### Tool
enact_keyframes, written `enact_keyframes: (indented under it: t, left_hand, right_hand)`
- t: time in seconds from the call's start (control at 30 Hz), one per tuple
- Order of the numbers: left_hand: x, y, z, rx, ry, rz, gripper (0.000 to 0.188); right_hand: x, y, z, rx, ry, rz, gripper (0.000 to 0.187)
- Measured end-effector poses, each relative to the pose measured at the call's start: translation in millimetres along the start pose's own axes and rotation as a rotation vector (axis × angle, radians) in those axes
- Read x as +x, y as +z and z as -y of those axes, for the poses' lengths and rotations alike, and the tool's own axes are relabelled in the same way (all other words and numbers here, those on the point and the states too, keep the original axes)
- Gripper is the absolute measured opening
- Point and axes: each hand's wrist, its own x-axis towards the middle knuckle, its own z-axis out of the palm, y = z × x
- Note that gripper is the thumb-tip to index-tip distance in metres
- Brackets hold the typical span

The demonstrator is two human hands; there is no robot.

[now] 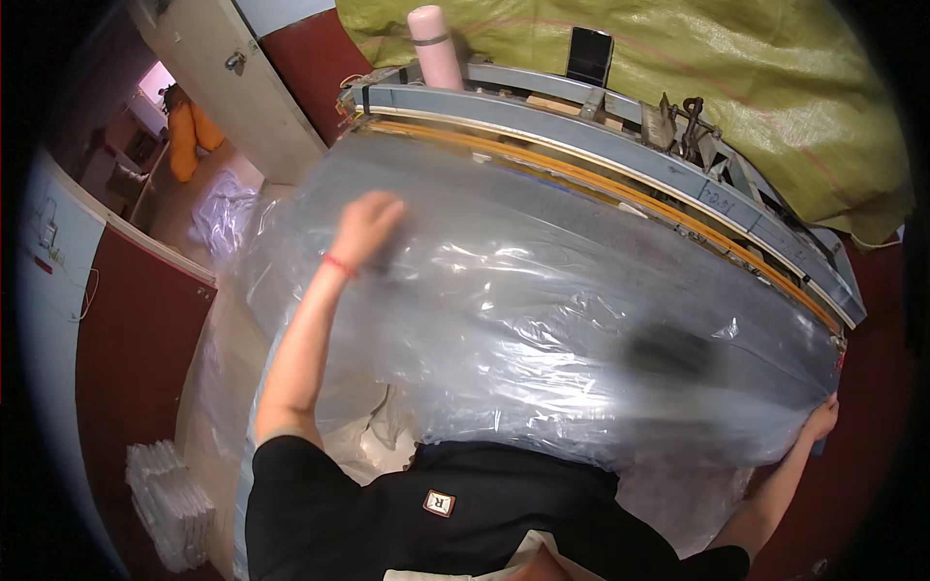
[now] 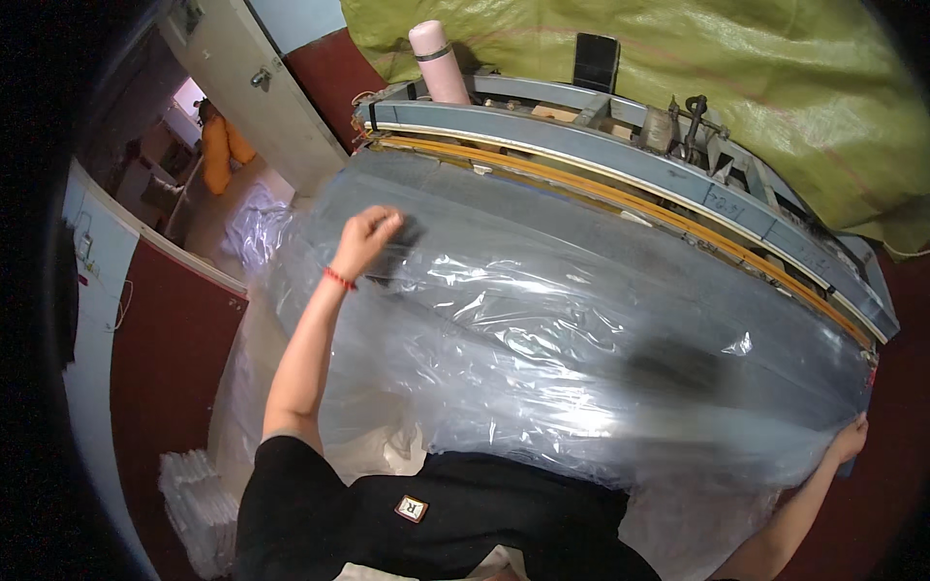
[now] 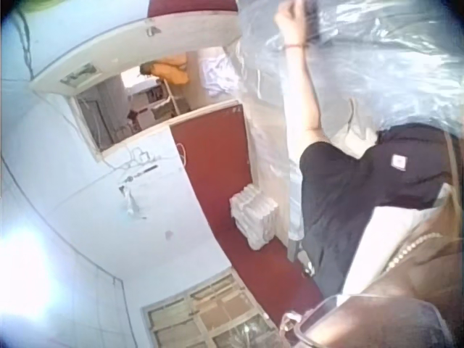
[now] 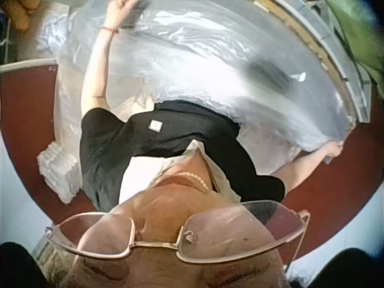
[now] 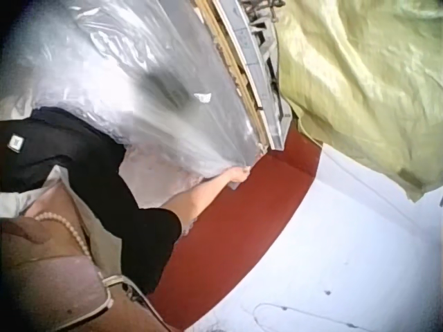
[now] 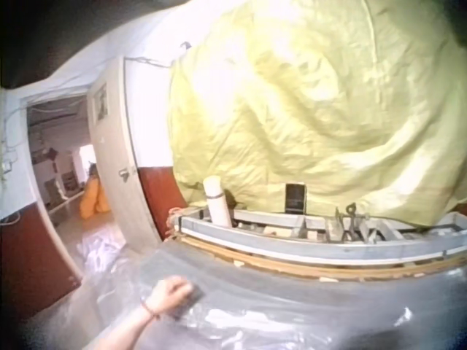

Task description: Aligning and sealing large sheets of plastic film using an industrial heat sealer.

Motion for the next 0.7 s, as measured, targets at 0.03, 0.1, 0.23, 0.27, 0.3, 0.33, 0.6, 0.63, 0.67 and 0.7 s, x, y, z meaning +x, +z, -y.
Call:
enact_keyframes:
  t: [0.03,0.1,0.23,0.27,0.3,0.33,0.6,0.63,0.67,0.7]
  left_hand:
    - [16,0,13,0.155,-0.056,0.060,0.040]
    - [33,0,40,0.380,-0.152,0.135,0.059]
    - [67,-3,75,0.449,-0.248,0.389,0.087]
    - [75,-4,79,0.433,-0.136,0.434,0.089]
    - [85,-6,79,0.433,-0.130,0.515,0.098]
    - [94,-7,77,0.452,-0.165,0.568,0.098]
    - [138,55,-82,0.741,0.126,0.585,0.049]
    - [130,81,-119,0.612,0.245,0.509,0.033]
    - [117,110,-156,0.234,0.274,0.587,0.027]
    - [102,134,-193,-0.066,0.207,0.675,0.020]
  right_hand:
    - [-1,-5,1,-0.064,-0.005,0.006,0.043]
    - [-4,-15,7,-0.151,0.044,0.017,0.043]
    - [-10,-25,27,-0.286,0.082,0.061,0.043]
    - [-9,-26,33,-0.272,0.089,0.066,0.042]
    - [-10,-27,38,-0.277,0.098,0.090,0.041]
    - [-10,-28,42,-0.232,0.099,0.082,0.040]
    - [-13,-24,30,0.341,0.029,-0.012,0.034]
    - [-10,-20,25,0.405,0.080,-0.026,0.034]
    - [-10,-16,19,0.506,0.140,-0.004,0.031]
    - [-6,-12,15,0.488,-0.027,-0.058,0.027]
